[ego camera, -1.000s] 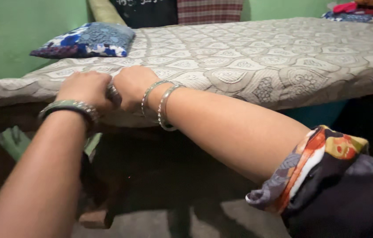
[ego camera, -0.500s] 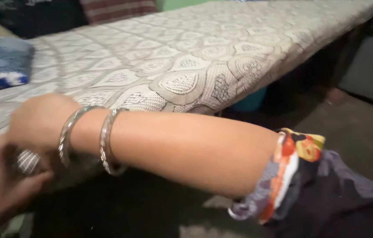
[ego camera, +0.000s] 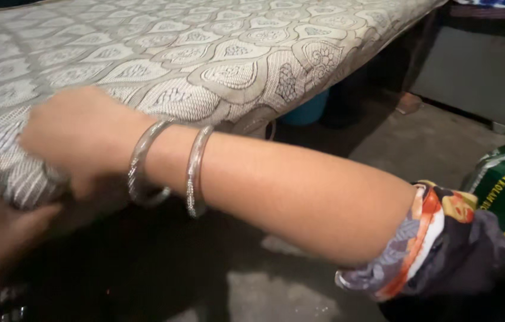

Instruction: The person smooths a patterned bedsheet on a bed, then places a patchwork pillow at the head and a small cloth beside it. They continue smoothing the sheet along the edges and corners, tucking the fabric under the mattress to create a neat surface.

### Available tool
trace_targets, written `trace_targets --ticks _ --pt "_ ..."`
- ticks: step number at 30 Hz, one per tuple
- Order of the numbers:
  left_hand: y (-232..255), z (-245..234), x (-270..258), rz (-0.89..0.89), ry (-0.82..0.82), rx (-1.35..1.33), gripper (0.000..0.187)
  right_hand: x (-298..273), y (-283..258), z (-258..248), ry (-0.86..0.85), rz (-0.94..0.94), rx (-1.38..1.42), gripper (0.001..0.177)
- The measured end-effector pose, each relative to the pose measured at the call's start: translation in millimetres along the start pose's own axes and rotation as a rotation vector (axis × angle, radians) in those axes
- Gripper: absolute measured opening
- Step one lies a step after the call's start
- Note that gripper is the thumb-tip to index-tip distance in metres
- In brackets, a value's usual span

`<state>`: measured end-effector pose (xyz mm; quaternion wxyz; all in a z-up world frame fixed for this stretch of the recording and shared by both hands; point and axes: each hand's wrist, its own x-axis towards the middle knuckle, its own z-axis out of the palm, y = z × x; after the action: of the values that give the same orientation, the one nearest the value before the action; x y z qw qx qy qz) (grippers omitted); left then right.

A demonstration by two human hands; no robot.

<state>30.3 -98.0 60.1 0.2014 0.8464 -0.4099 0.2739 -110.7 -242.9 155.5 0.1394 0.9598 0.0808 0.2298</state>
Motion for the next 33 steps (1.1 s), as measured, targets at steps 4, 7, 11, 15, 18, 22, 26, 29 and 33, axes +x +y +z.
trace_targets --ticks 4,7,11,15,18,22,26,29,33 --pt "23.7 -46.7 6.1 -0.004 -0.032 0.363 0.061 -29.0 20.8 20.7 0.224 0.002 0.004 0.062" --pt "45.5 -71.3 -0.7 -0.025 -0.052 0.49 0.06 -51.0 36.7 34.6 0.23 0.121 -0.062 0.046" --pt "69.8 -85.5 -8.0 0.014 0.014 0.432 0.05 -70.6 61.0 38.8 0.227 0.155 -0.24 0.027" --pt "72.2 -90.9 -7.7 0.016 0.003 0.481 0.055 -67.7 73.5 27.5 0.078 0.175 -0.226 0.016" --pt "67.2 -104.0 -1.5 0.001 -0.066 0.359 0.039 -55.4 82.2 9.4 0.019 0.156 -0.211 0.017" --pt "67.9 -110.5 7.4 0.038 0.063 0.385 0.035 -52.2 90.6 -7.5 0.109 0.159 -0.232 0.017" --pt "63.2 -102.3 15.4 0.102 0.215 0.444 0.025 -52.3 92.0 -11.6 0.445 0.084 -0.366 0.013" --pt "50.2 -93.0 17.8 0.032 0.115 0.432 0.016 -54.9 88.0 -9.8 0.288 0.041 -0.309 0.017" --pt "32.9 -90.6 28.7 0.029 0.089 0.459 0.015 -45.7 88.8 -15.0 0.061 0.179 -0.301 0.015"
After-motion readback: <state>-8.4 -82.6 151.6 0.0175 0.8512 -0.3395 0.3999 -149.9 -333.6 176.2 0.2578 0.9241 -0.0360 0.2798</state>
